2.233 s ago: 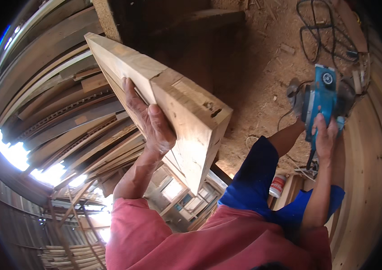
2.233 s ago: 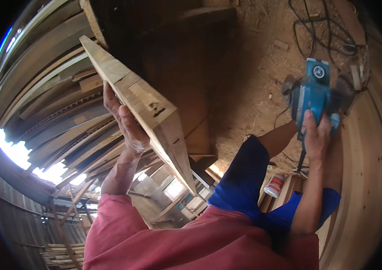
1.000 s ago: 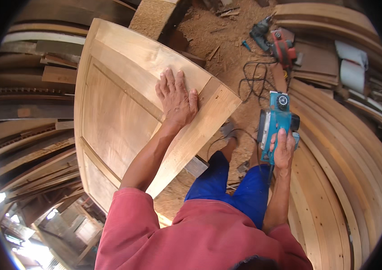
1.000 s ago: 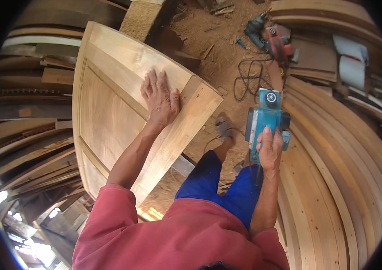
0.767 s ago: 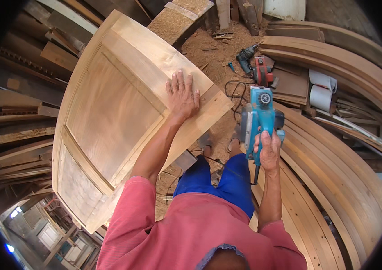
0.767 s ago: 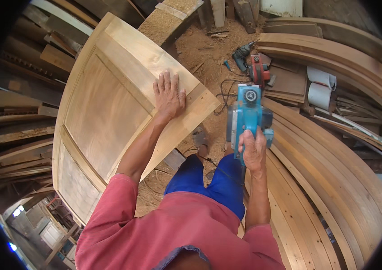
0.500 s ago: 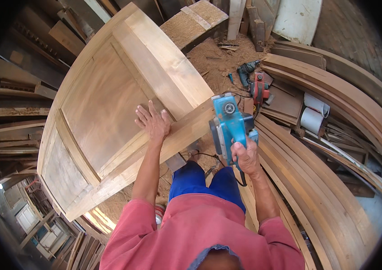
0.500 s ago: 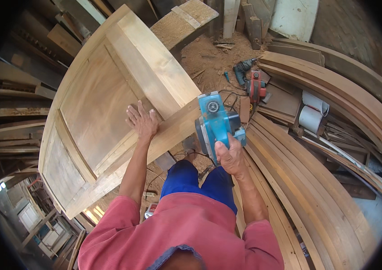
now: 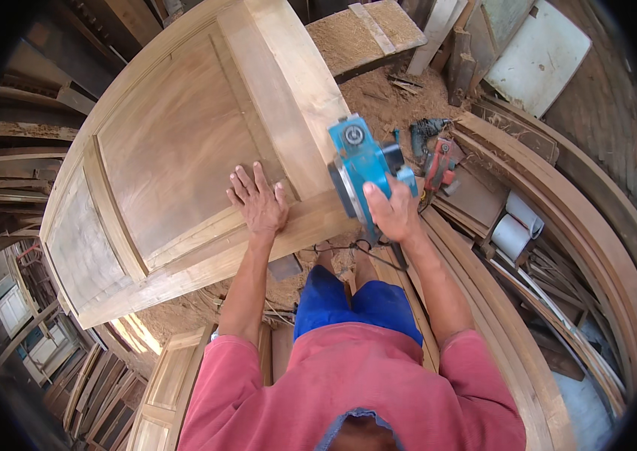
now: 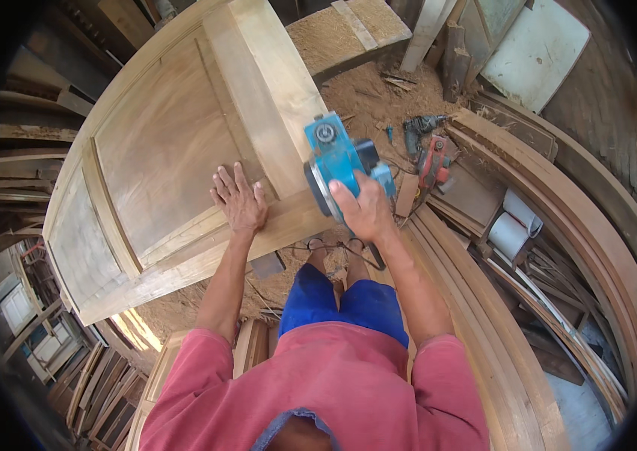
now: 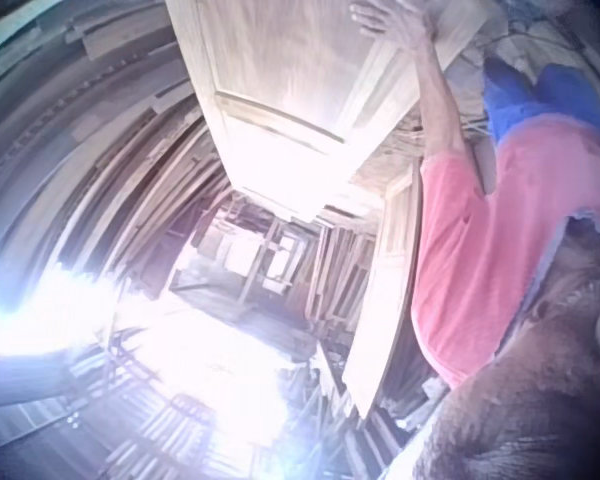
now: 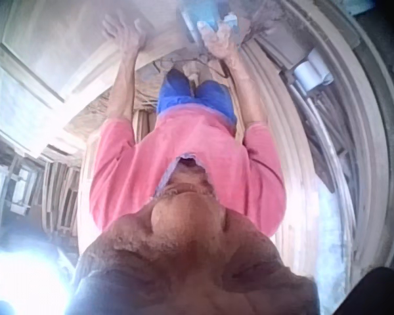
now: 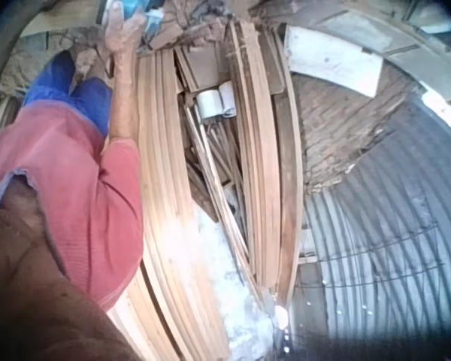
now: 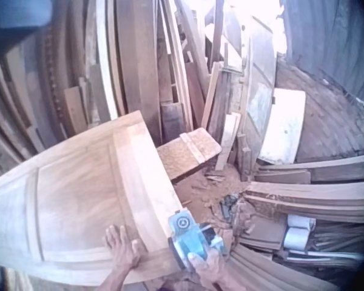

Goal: The person uses an electric planer to smooth the surface and edges of a wooden door frame, moving the tool back and forth across different sections and periodically adjusting the power cable.

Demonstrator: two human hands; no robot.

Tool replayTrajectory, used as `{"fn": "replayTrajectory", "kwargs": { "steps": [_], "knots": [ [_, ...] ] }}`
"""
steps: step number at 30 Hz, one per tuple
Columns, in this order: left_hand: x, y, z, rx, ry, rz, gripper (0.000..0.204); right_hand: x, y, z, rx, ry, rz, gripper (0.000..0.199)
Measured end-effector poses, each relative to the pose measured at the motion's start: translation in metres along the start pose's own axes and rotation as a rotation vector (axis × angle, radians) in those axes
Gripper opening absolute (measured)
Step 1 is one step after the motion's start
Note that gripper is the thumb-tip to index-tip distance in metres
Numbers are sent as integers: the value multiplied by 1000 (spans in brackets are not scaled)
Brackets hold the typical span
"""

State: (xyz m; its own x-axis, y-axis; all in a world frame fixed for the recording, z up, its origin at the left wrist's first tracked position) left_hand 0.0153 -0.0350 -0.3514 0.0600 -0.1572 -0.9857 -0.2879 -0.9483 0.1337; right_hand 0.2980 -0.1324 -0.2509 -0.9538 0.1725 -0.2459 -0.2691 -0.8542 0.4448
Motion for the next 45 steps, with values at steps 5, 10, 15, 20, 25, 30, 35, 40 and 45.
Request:
{"fn": "replayTrajectory", "kwargs": {
  "steps": [5,10,15,20,25,30,35,40,45],
  "knots": [
    [-1,-1,3,4,1,-43,72,8,-132,72,-169,1,30,55],
    [0,-5,2,26,39,-74,68,13,-248,109,-82,-79,76,57],
    [1,-3,8,19,40,-103,67,17,-224,93,-47,-276,214,48],
    [0,-2,7,-5,42,-74,69,-3,-111,51,-72,-164,162,44],
    [-2,-3,4,-1,35,-34,73,-25,30,-15,-4,-47,127,44],
    [-5,-4,-4,20,4,-52,75,-33,77,-25,84,-54,86,53],
    [-5,-3,-7,26,-10,-56,76,-19,2,0,-9,-20,65,47],
    [-6,-1,-5,28,-13,-51,76,-1,-127,64,-137,-27,32,41],
    [-9,-2,0,11,14,-36,72,17,-262,120,-118,-93,68,58]
  ]
}}
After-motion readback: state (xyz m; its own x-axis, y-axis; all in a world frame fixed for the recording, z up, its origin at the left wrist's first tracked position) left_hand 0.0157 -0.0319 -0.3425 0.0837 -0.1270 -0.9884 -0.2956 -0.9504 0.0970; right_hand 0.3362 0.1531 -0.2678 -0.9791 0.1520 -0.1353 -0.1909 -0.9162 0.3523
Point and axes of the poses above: each hand's wrist, its own y-axis away from the middle knuckle, its own x-axis out of the palm, z = x × y, the point moved 3 cm from there along -y, towards the middle knuckle, and after that the axes turned 5 degrees about x, right-handed, at the moved point
